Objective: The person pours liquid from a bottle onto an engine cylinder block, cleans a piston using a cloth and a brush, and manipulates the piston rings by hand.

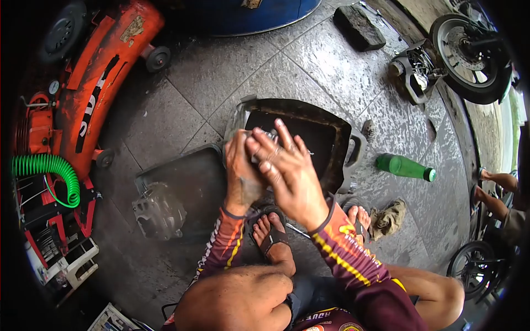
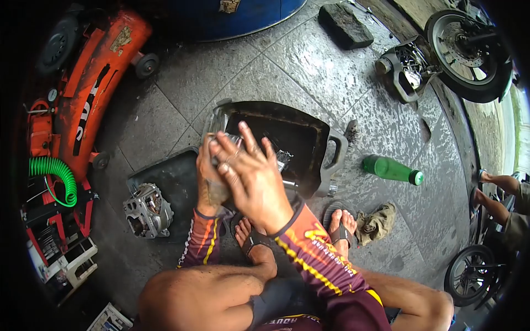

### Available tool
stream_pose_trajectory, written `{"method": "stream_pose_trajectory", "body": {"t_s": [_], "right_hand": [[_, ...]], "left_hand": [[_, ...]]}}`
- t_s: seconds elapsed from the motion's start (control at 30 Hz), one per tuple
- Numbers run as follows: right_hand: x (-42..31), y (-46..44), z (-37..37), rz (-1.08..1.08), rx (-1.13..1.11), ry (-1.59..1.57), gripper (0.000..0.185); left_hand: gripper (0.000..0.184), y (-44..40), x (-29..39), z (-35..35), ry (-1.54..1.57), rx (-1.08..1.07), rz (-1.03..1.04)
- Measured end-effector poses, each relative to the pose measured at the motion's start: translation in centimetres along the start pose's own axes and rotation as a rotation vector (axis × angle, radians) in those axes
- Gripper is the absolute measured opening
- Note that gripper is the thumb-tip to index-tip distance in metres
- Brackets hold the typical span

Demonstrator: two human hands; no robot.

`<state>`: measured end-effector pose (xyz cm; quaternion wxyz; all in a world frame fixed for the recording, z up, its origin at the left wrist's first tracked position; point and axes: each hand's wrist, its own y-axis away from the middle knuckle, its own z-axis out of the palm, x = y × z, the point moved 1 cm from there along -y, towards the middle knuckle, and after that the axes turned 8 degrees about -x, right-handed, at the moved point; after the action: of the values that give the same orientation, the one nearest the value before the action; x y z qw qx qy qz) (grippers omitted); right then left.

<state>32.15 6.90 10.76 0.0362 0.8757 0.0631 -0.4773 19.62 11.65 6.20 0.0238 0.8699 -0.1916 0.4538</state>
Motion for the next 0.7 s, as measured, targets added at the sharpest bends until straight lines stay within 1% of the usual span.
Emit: {"method": "stream_pose_trajectory", "body": {"t_s": [0.07,0.13,0.17,0.27,0.3,0.33,0.4,0.43,0.47,0.53,0.6,0.63,0.67,0.7], "right_hand": [[-0.1,1.0,0.4,-0.005,-0.020,-0.019,0.040],[1.7,0.7,0.0,0.111,0.047,-0.012,0.039],[3.1,-0.2,0.0,0.120,0.055,-0.034,0.039],[0.1,-0.1,0.0,0.000,-0.001,-0.012,0.038],[-0.7,0.8,0.3,-0.020,-0.035,-0.025,0.038],[-0.3,1.5,0.7,-0.007,-0.058,0.004,0.038],[0.4,1.1,0.5,0.031,-0.024,-0.006,0.038],[1.3,0.0,0.3,0.051,0.019,-0.024,0.037],[3.0,-1.1,0.2,0.080,0.047,-0.056,0.036],[1.8,-1.4,-0.3,0.058,0.004,-0.032,0.036],[0.4,0.1,0.0,0.006,-0.052,-0.074,0.035],[0.5,0.6,-0.2,0.026,-0.090,-0.032,0.035],[0.7,0.9,-0.7,0.064,-0.044,-0.075,0.035],[2.0,1.0,-1.5,0.115,0.005,-0.140,0.036]], "left_hand": [[0.052,-0.4,-0.7,-1.2,-0.011,-0.053,-0.064],[0.055,-0.1,0.3,-0.5,-0.022,-0.049,0.039],[0.057,0.2,0.7,0.1,-0.044,-0.038,0.051],[0.046,-0.2,-0.1,-0.1,0.025,-0.015,0.001],[0.041,-0.4,-1.0,-0.9,0.164,-0.052,-0.052],[0.044,-0.6,-0.8,-1.5,0.083,-0.061,-0.064],[0.051,0.1,-1.0,-0.2,0.173,-0.073,-0.144],[0.056,0.6,-0.3,0.4,0.074,-0.083,-0.126],[0.056,0.8,0.2,0.7,0.043,-0.088,-0.053],[0.056,0.6,0.0,0.5,0.151,-0.117,-0.141],[0.054,0.2,-0.7,-0.4,0.309,-0.129,-0.203],[0.050,-0.2,-1.1,-0.1,0.462,-0.101,-0.259],[0.048,0.0,-1.0,0.1,0.915,-0.096,-0.446],[0.050,0.3,-1.5,0.0,0.923,-0.086,-0.491]]}}
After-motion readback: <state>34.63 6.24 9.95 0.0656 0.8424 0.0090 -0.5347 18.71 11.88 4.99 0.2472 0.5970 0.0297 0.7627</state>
